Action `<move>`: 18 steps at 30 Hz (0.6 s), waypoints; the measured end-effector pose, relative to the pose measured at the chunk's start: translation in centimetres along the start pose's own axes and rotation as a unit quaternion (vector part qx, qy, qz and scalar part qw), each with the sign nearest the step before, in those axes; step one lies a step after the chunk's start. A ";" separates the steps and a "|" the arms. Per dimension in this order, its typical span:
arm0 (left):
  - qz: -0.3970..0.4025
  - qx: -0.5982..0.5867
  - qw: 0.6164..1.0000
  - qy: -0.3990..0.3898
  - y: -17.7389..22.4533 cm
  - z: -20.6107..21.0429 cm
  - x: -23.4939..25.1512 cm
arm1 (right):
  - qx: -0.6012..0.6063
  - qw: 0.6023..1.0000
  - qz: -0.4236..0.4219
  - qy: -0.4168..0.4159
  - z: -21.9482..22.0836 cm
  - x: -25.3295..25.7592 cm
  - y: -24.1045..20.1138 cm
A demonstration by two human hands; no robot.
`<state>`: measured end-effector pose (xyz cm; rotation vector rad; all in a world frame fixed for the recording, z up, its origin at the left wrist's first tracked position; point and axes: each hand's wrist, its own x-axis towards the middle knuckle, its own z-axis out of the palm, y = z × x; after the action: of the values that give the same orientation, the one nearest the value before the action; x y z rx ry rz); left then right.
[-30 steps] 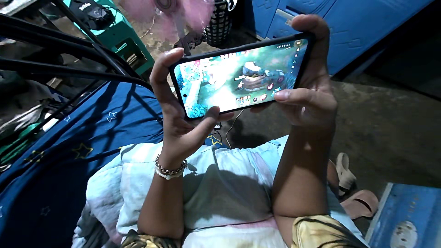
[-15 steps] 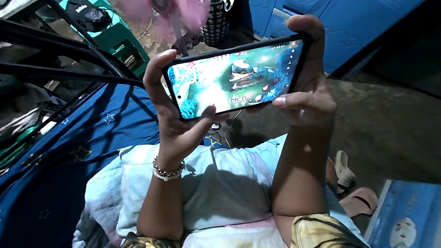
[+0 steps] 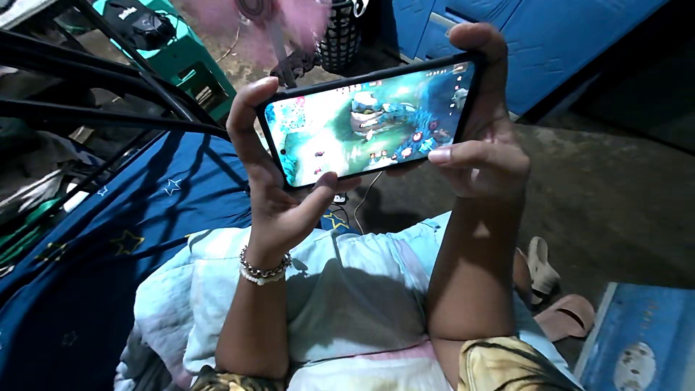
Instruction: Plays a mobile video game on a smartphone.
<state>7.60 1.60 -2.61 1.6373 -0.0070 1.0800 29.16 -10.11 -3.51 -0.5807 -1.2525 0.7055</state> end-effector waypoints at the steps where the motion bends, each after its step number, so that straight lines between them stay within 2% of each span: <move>1: 0.002 0.004 1.000 -0.003 0.0 0.0 0.0 | -0.003 1.000 0.002 0.007 0.1 0.0 0.0; 18: -0.001 0.011 1.000 -0.002 -0.1 0.1 0.1 | -0.038 0.999 -0.025 0.009 0.1 0.2 0.3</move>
<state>7.73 1.58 -2.60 1.6578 0.0045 1.0782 29.03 -9.78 -3.53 -0.6147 -1.2764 0.6107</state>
